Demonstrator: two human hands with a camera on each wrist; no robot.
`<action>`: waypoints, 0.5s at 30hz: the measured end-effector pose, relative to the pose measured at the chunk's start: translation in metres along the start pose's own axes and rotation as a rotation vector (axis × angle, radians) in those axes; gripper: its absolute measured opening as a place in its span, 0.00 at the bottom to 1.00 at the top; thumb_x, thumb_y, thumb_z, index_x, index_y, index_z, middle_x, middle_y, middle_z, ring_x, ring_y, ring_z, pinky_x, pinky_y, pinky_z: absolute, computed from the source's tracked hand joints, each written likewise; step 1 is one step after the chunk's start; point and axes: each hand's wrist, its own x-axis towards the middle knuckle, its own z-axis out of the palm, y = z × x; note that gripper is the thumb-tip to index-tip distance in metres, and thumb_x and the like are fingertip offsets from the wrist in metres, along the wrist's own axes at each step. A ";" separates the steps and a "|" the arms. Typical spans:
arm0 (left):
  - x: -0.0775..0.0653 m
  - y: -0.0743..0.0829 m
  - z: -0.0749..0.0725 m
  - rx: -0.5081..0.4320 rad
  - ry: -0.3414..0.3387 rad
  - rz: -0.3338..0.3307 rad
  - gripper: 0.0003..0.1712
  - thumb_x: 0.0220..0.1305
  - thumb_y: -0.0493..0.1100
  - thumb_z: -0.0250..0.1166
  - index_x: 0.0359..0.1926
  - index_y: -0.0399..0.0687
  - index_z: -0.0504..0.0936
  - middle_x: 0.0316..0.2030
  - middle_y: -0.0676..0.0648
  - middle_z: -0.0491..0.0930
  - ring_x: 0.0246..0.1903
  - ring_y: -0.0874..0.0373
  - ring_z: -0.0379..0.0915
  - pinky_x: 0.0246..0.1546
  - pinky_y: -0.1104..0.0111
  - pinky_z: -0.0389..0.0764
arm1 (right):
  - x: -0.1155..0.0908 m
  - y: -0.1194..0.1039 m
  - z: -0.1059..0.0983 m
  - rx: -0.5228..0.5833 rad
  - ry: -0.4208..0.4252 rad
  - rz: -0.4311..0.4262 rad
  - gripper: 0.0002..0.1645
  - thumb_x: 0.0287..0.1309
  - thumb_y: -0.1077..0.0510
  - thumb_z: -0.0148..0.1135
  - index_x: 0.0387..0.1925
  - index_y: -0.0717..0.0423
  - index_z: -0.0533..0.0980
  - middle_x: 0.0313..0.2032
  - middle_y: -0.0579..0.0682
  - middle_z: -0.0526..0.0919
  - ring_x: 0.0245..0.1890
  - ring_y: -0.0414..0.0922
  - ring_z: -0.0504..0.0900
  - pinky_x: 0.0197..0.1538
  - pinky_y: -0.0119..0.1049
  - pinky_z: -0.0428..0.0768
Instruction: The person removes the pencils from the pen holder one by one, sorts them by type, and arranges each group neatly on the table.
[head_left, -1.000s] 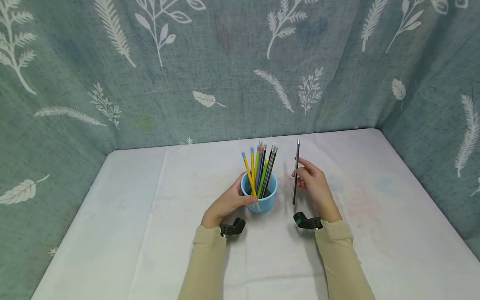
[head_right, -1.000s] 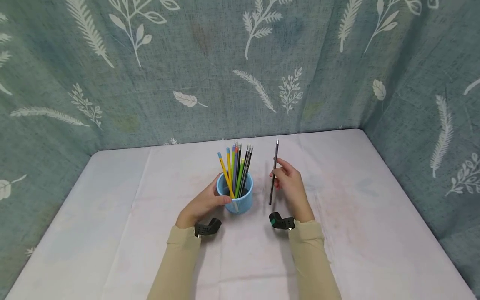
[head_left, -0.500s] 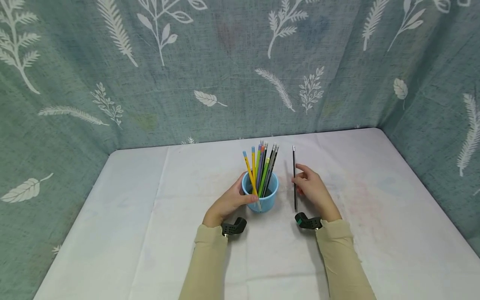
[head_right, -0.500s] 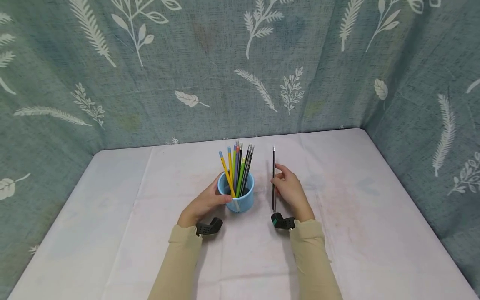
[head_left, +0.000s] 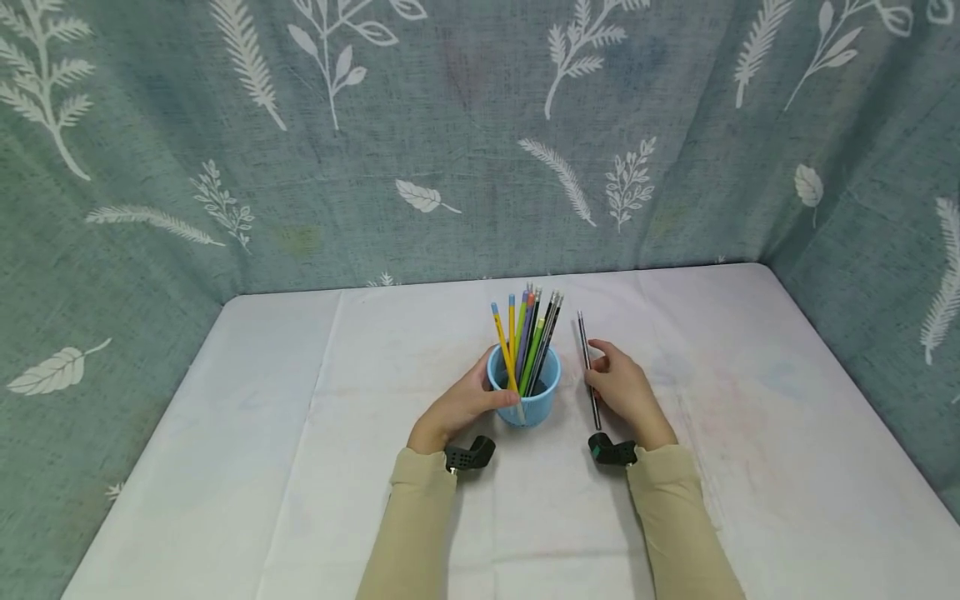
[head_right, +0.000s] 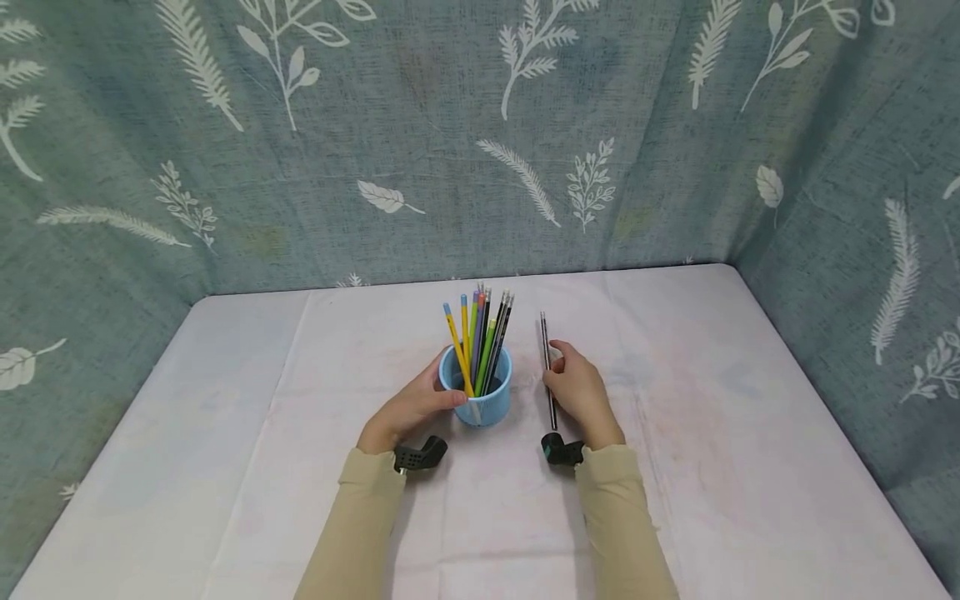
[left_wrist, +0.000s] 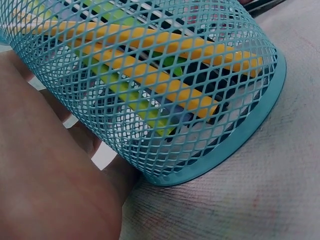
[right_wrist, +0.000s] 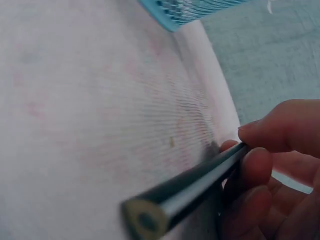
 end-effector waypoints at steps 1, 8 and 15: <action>0.000 0.000 0.000 -0.001 0.000 -0.001 0.44 0.53 0.43 0.64 0.66 0.47 0.49 0.61 0.48 0.57 0.61 0.56 0.51 0.61 0.58 0.51 | 0.000 0.000 0.000 -0.018 0.008 0.001 0.33 0.52 0.60 0.53 0.62 0.54 0.60 0.35 0.51 0.75 0.23 0.43 0.74 0.30 0.35 0.71; 0.002 0.001 0.002 -0.001 0.008 -0.002 0.52 0.46 0.56 0.68 0.66 0.49 0.49 0.61 0.48 0.57 0.61 0.56 0.51 0.61 0.58 0.50 | 0.000 -0.002 0.002 -0.144 0.065 -0.012 0.31 0.51 0.59 0.56 0.59 0.58 0.64 0.32 0.49 0.74 0.27 0.45 0.70 0.32 0.36 0.68; 0.003 -0.001 0.001 -0.002 0.020 -0.023 0.45 0.51 0.49 0.66 0.66 0.55 0.50 0.62 0.49 0.57 0.62 0.57 0.50 0.61 0.58 0.48 | 0.001 0.000 0.003 -0.193 0.113 -0.034 0.23 0.47 0.60 0.59 0.48 0.59 0.72 0.30 0.51 0.71 0.30 0.46 0.68 0.33 0.37 0.65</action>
